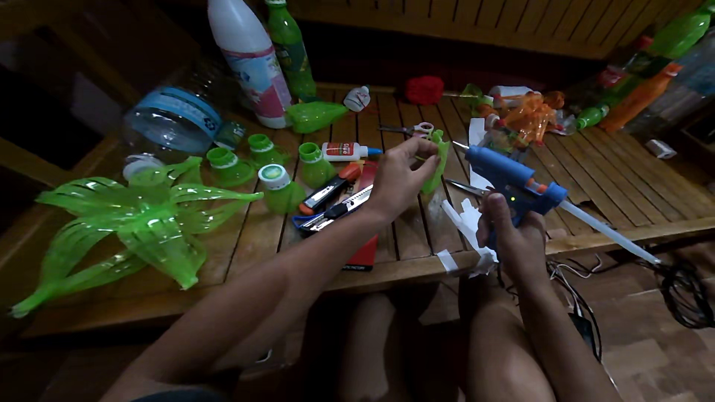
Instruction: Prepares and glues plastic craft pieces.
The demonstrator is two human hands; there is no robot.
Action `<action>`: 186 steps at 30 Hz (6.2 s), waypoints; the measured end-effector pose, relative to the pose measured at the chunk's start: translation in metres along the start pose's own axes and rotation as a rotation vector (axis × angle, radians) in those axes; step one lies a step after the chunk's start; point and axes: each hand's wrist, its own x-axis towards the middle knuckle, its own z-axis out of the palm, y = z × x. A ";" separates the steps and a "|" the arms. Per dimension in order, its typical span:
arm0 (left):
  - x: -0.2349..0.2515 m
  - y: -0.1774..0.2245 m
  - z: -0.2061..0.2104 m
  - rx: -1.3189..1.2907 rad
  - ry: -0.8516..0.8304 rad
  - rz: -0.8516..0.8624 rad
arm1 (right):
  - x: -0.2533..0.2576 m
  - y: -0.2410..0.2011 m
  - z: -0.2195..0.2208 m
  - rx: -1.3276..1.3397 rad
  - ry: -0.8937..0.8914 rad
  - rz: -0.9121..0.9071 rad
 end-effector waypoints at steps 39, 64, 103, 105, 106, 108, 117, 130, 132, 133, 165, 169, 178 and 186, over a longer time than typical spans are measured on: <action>-0.001 0.001 0.002 0.028 0.024 0.011 | 0.002 0.009 0.005 -0.153 0.051 -0.003; -0.002 0.002 0.002 0.026 0.017 -0.001 | 0.003 0.010 0.005 -0.152 0.061 0.035; -0.002 0.002 0.004 0.030 -0.006 -0.005 | 0.014 -0.010 -0.022 0.158 0.166 0.012; -0.002 0.002 0.004 0.040 -0.016 0.016 | 0.020 -0.023 -0.051 0.208 0.222 0.060; -0.003 0.001 0.004 0.055 -0.018 0.032 | 0.022 -0.027 -0.069 0.226 0.251 0.101; -0.003 0.000 0.004 0.083 -0.026 0.053 | 0.026 -0.025 -0.108 0.284 0.304 0.187; -0.001 0.000 -0.001 0.095 -0.022 -0.022 | 0.039 0.023 -0.159 0.406 0.539 0.530; -0.002 -0.002 -0.002 0.037 -0.013 -0.023 | 0.015 -0.004 -0.130 0.235 0.642 0.520; -0.002 -0.002 -0.002 0.035 -0.014 -0.012 | -0.002 -0.014 -0.118 0.055 0.648 0.446; -0.002 -0.002 -0.001 0.035 -0.014 -0.005 | -0.011 -0.016 -0.110 -0.058 0.603 0.345; 0.003 0.000 -0.002 -0.022 0.026 0.043 | 0.070 0.031 0.033 0.070 -0.052 -0.266; 0.004 -0.002 -0.001 -0.030 0.040 0.048 | 0.071 0.031 0.034 0.064 -0.045 -0.281; 0.003 0.002 -0.001 -0.023 0.026 0.015 | 0.072 0.030 0.034 0.060 -0.043 -0.285; 0.002 0.004 -0.002 -0.015 0.019 0.015 | 0.073 0.030 0.035 0.061 -0.049 -0.261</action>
